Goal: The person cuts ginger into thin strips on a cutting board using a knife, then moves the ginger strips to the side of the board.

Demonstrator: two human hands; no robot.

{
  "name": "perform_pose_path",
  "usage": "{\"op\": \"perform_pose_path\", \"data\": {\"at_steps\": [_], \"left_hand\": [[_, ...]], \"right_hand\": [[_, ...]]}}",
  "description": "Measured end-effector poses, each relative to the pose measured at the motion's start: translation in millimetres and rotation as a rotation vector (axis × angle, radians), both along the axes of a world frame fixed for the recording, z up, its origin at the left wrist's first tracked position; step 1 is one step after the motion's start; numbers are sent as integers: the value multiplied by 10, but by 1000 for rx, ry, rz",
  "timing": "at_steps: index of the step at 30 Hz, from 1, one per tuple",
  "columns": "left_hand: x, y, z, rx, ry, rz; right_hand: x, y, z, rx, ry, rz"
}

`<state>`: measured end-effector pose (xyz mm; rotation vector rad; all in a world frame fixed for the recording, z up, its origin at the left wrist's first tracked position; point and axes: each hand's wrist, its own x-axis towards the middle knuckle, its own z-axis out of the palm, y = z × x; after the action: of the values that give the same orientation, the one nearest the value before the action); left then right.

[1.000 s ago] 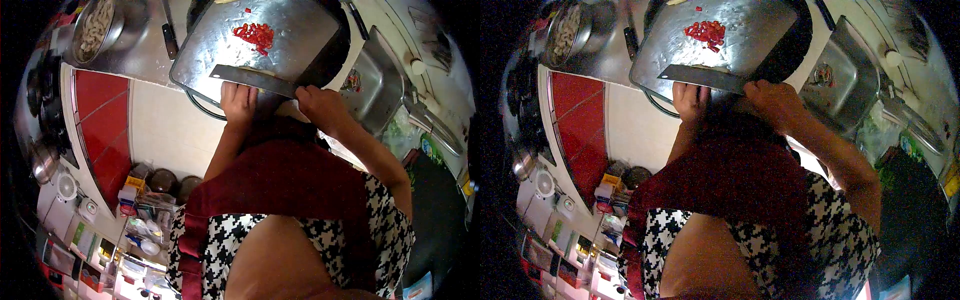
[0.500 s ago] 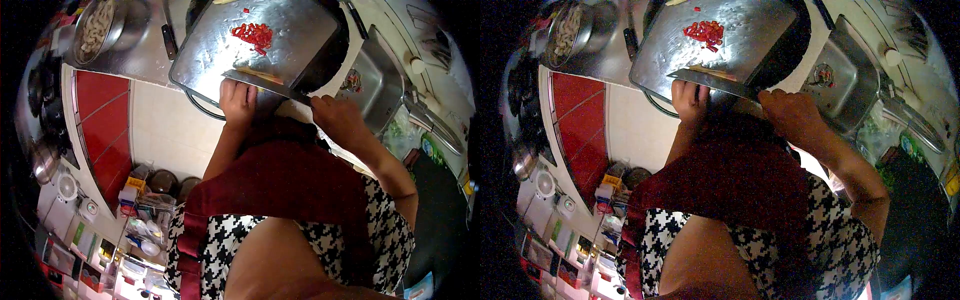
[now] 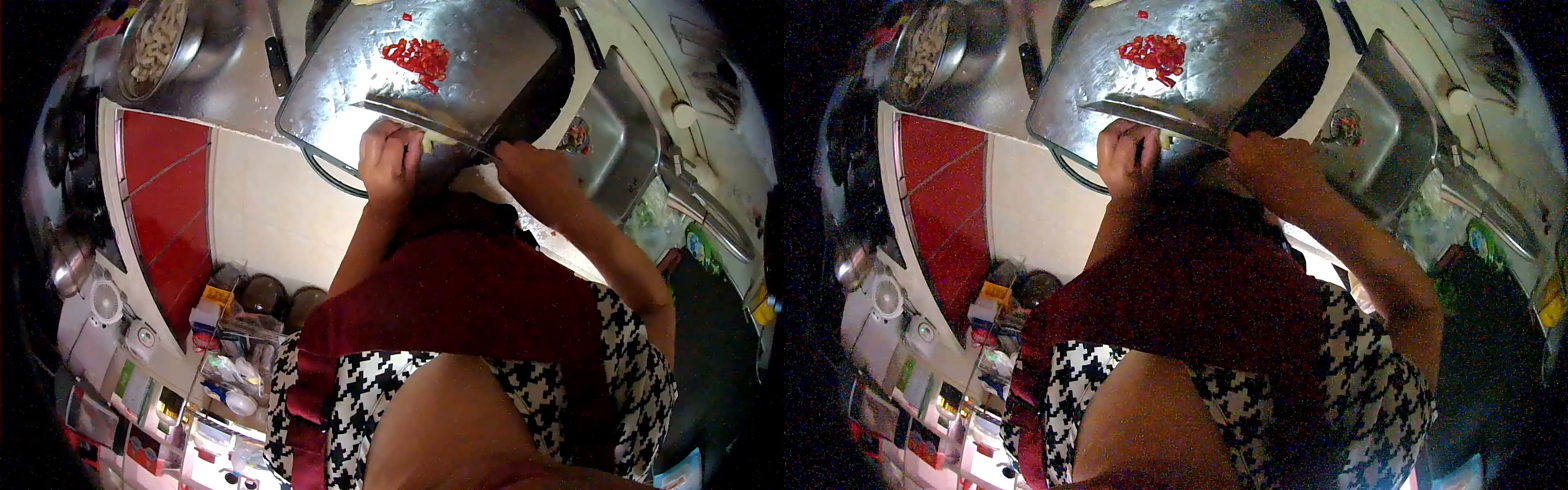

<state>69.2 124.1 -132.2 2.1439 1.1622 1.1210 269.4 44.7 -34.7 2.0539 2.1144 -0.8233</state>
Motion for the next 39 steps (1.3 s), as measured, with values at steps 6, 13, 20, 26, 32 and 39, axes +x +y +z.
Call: {"op": "perform_pose_path", "data": {"at_steps": [6,13,20,26,32,39], "left_hand": [[-15,1,28,-19,50,-3],[-27,7,-2,-47,56,-7],[-37,-4,-9,-37,77,-18],[-62,-9,-27,-37,49,-39],[-60,2,15,-34,58,-34],[-67,-26,-12,-72,108,-34]], "right_hand": [[93,-146,205,28,11,41],[73,-153,285,-18,29,39],[23,-81,295,-109,26,-23],[-61,-14,-111,-103,85,-22],[-18,-103,204,-199,33,-52],[-24,-167,192,-124,-4,17]]}}
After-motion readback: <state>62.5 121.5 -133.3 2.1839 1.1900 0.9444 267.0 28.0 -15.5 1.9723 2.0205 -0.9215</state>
